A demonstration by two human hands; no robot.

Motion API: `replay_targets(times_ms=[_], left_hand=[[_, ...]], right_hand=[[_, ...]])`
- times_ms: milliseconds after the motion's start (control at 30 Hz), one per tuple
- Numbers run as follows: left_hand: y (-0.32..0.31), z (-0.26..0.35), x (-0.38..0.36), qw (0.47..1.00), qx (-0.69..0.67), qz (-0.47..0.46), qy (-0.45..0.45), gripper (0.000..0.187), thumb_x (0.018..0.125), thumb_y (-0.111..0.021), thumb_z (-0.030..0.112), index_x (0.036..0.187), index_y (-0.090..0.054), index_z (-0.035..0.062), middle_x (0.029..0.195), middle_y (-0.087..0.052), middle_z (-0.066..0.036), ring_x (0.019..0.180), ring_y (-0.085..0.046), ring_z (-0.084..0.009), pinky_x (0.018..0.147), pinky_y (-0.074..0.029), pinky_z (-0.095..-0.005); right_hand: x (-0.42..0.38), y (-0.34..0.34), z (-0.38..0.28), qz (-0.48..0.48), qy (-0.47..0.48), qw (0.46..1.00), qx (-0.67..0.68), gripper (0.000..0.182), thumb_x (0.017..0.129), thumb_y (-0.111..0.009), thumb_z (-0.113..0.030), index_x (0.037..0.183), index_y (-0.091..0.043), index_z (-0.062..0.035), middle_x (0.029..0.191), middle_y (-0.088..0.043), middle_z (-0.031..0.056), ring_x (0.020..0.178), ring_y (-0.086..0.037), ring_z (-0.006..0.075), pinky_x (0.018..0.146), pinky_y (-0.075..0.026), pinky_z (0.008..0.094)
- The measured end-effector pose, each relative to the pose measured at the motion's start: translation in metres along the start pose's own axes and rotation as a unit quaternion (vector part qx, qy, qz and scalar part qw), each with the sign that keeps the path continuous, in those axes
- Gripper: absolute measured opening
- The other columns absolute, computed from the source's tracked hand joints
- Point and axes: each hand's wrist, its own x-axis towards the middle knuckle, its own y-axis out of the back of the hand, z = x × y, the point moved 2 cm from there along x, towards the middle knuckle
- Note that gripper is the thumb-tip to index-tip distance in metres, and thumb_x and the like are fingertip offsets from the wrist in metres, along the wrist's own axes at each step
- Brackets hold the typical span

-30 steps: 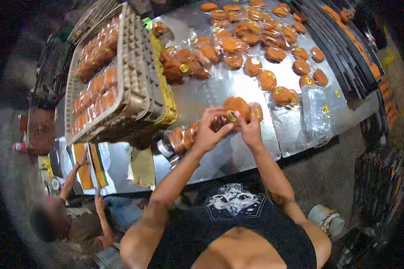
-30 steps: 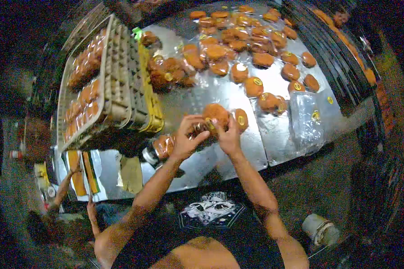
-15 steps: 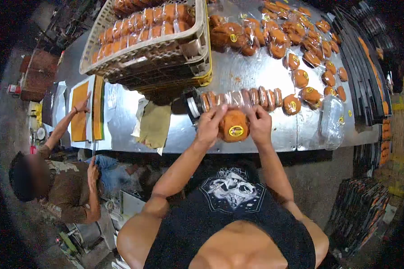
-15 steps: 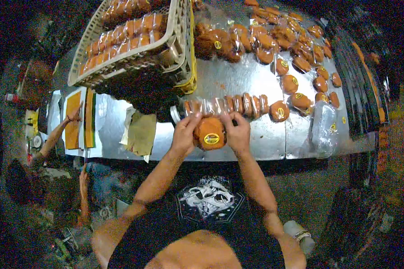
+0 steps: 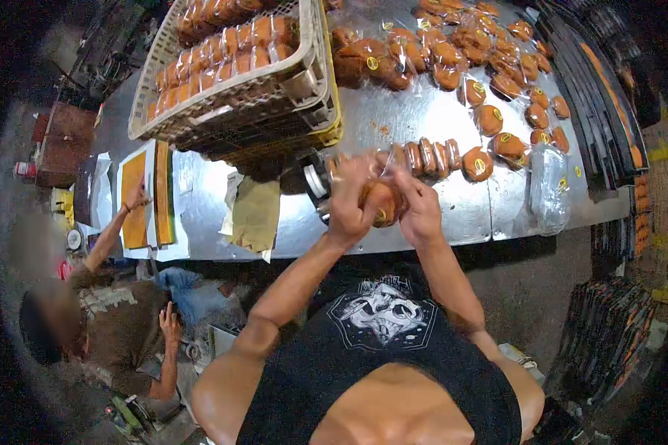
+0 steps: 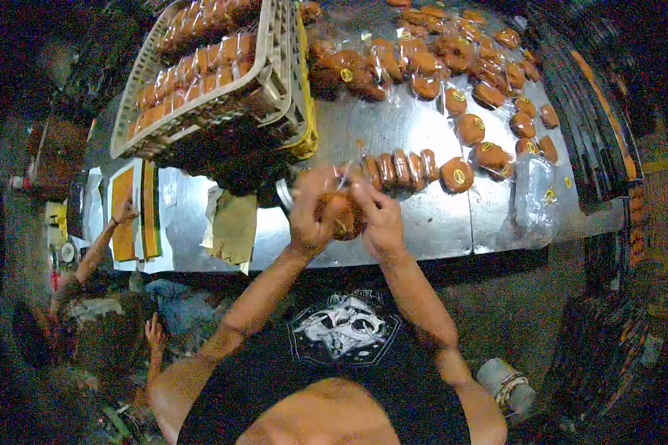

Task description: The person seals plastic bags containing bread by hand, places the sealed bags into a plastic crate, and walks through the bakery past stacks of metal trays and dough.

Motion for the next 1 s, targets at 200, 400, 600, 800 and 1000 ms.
replay_targets(times_ms=[200, 400, 600, 800, 1000], left_hand=[[-0.010, -0.015, 0.003, 0.886, -0.171, -0.236, 0.362, 0.022, 0.083, -0.076, 0.018, 0.095, -0.073, 0.0005, 0.097, -0.072, -0.009, 0.085, -0.066, -0.0139, 0.077, -0.052, -0.0292], [-0.019, -0.007, -0.004, 0.900, -0.212, -0.162, 0.345, 0.013, 0.088, -0.072, 0.013, 0.093, -0.072, 0.0009, 0.094, -0.070, -0.005, 0.092, -0.063, -0.0140, 0.085, -0.049, -0.0276], [-0.017, -0.017, -0.025, 0.799, -0.435, -0.090, 0.406, 0.012, 0.092, -0.068, 0.012, 0.099, -0.069, 0.0017, 0.098, -0.066, -0.003, 0.093, -0.059, -0.0106, 0.084, -0.046, -0.0238], [0.011, -0.023, -0.052, 0.923, -0.138, 0.021, 0.358, 0.007, 0.090, -0.062, 0.009, 0.086, -0.060, 0.0041, 0.092, -0.059, -0.001, 0.091, -0.054, -0.0107, 0.082, -0.044, -0.0272], [0.047, -0.025, -0.084, 0.946, -0.039, 0.145, 0.286, 0.038, 0.085, -0.056, 0.004, 0.122, -0.046, 0.0056, 0.119, -0.054, -0.010, 0.109, -0.054, -0.0220, 0.093, -0.044, -0.0340]], right_hand=[[0.008, 0.025, -0.017, 0.033, 0.104, 0.994, -0.014, 0.018, 0.091, -0.066, -0.008, 0.108, -0.067, -0.0001, 0.119, -0.065, 0.0123, 0.114, -0.058, 0.0157, 0.095, -0.047, 0.0295], [0.019, 0.041, -0.013, 0.017, 0.148, 0.929, -0.339, 0.010, 0.088, -0.069, -0.010, 0.094, -0.070, -0.0012, 0.084, -0.070, 0.0095, 0.077, -0.067, 0.0200, 0.073, -0.052, 0.0301], [0.024, 0.035, -0.029, -0.163, 0.200, 0.908, -0.330, 0.012, 0.085, -0.072, -0.012, 0.089, -0.069, -0.0008, 0.081, -0.065, 0.0144, 0.068, -0.063, 0.0282, 0.062, -0.048, 0.0360], [-0.007, 0.001, 0.051, -0.115, -0.004, 0.952, -0.283, 0.021, 0.095, -0.064, -0.019, 0.083, -0.059, -0.0015, 0.080, -0.058, 0.0034, 0.072, -0.051, 0.0134, 0.065, -0.041, 0.0294], [-0.047, -0.050, 0.076, -0.147, -0.276, 0.947, 0.077, 0.048, 0.091, -0.070, -0.024, 0.129, -0.046, -0.0084, 0.130, -0.050, 0.0123, 0.114, -0.052, 0.0201, 0.091, -0.047, 0.0342]])
